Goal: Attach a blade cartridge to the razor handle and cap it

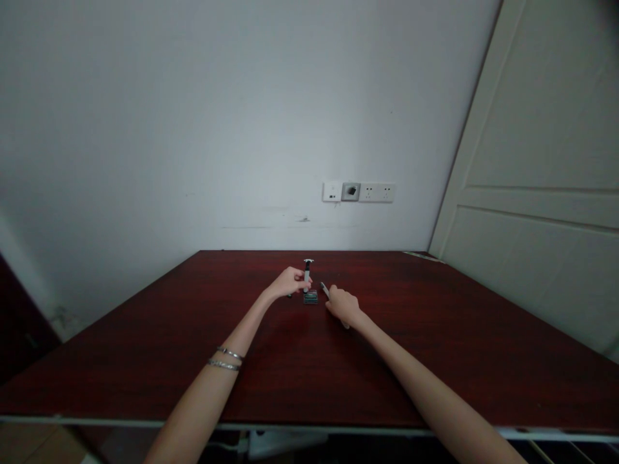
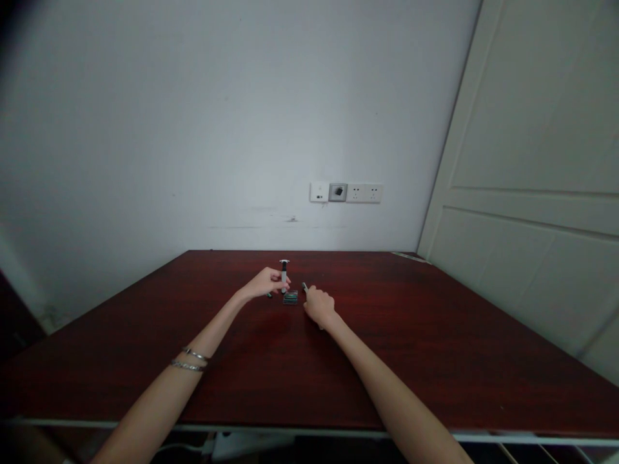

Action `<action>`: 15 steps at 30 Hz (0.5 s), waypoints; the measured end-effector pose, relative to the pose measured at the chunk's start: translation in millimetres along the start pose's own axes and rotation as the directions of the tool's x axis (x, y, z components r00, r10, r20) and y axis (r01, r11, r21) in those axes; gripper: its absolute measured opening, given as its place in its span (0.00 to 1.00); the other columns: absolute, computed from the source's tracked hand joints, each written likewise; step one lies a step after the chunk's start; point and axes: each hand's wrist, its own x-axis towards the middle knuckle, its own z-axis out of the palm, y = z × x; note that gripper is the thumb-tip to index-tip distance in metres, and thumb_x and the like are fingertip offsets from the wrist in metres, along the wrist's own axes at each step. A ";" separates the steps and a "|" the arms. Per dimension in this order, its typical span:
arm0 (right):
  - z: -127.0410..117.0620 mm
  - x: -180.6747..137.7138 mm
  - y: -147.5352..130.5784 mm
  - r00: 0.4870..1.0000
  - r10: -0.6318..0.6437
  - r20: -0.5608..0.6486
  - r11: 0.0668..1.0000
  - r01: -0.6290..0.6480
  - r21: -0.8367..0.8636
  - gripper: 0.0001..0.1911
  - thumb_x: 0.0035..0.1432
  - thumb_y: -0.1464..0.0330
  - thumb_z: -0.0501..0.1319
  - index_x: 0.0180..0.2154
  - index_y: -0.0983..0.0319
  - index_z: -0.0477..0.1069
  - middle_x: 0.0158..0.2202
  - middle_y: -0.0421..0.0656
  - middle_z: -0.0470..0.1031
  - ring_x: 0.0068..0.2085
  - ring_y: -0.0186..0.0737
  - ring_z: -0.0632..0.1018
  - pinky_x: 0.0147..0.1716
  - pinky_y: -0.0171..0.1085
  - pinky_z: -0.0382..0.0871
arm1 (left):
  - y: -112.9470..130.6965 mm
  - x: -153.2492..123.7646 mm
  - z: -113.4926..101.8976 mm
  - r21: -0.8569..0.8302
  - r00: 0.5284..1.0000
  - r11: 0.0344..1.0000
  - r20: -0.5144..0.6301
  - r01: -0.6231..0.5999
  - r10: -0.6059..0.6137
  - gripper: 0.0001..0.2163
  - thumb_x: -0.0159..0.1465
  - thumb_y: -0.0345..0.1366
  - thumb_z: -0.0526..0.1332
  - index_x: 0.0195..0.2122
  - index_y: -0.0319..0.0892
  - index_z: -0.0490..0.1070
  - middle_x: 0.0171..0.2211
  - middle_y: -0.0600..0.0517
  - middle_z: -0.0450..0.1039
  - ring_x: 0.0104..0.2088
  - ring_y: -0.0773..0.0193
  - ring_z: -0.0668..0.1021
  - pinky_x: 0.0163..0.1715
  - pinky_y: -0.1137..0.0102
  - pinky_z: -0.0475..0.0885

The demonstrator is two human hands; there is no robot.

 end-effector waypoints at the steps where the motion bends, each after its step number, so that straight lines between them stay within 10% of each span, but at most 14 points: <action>1: 0.5 0.8 0.8 1.000 -0.010 -0.003 1.000 0.010 0.004 0.15 0.53 0.73 0.52 0.44 0.68 0.65 0.42 0.57 0.73 0.43 0.52 0.75 0.37 0.42 0.66 | 0.0 0.0 -0.5 -0.005 1.000 1.000 -0.004 -0.002 0.002 0.09 0.52 0.33 0.61 0.32 0.35 0.73 0.29 0.45 0.76 0.29 0.62 0.77 0.24 0.74 0.68; 7: -10.1 10.9 11.3 0.977 -0.115 -0.177 0.983 0.138 0.123 0.17 0.60 0.71 0.47 0.50 0.62 0.64 0.42 0.52 0.70 0.38 0.44 0.75 0.34 0.37 0.64 | 2.4 -0.3 -0.5 -0.035 0.998 0.999 -0.058 -0.012 0.010 0.09 0.50 0.30 0.62 0.34 0.35 0.72 0.26 0.49 0.74 0.26 0.66 0.75 0.26 0.73 0.69; 15: -59.7 14.6 36.3 0.753 -0.332 -0.568 0.802 0.542 0.251 0.16 0.60 0.63 0.53 0.49 0.52 0.70 0.38 0.43 0.69 0.35 0.37 0.73 0.31 0.33 0.64 | -0.8 -1.1 3.5 0.079 0.971 0.978 -0.127 -0.195 0.203 0.04 0.52 0.28 0.58 0.30 0.36 0.68 0.29 0.51 0.73 0.31 0.66 0.75 0.33 0.73 0.68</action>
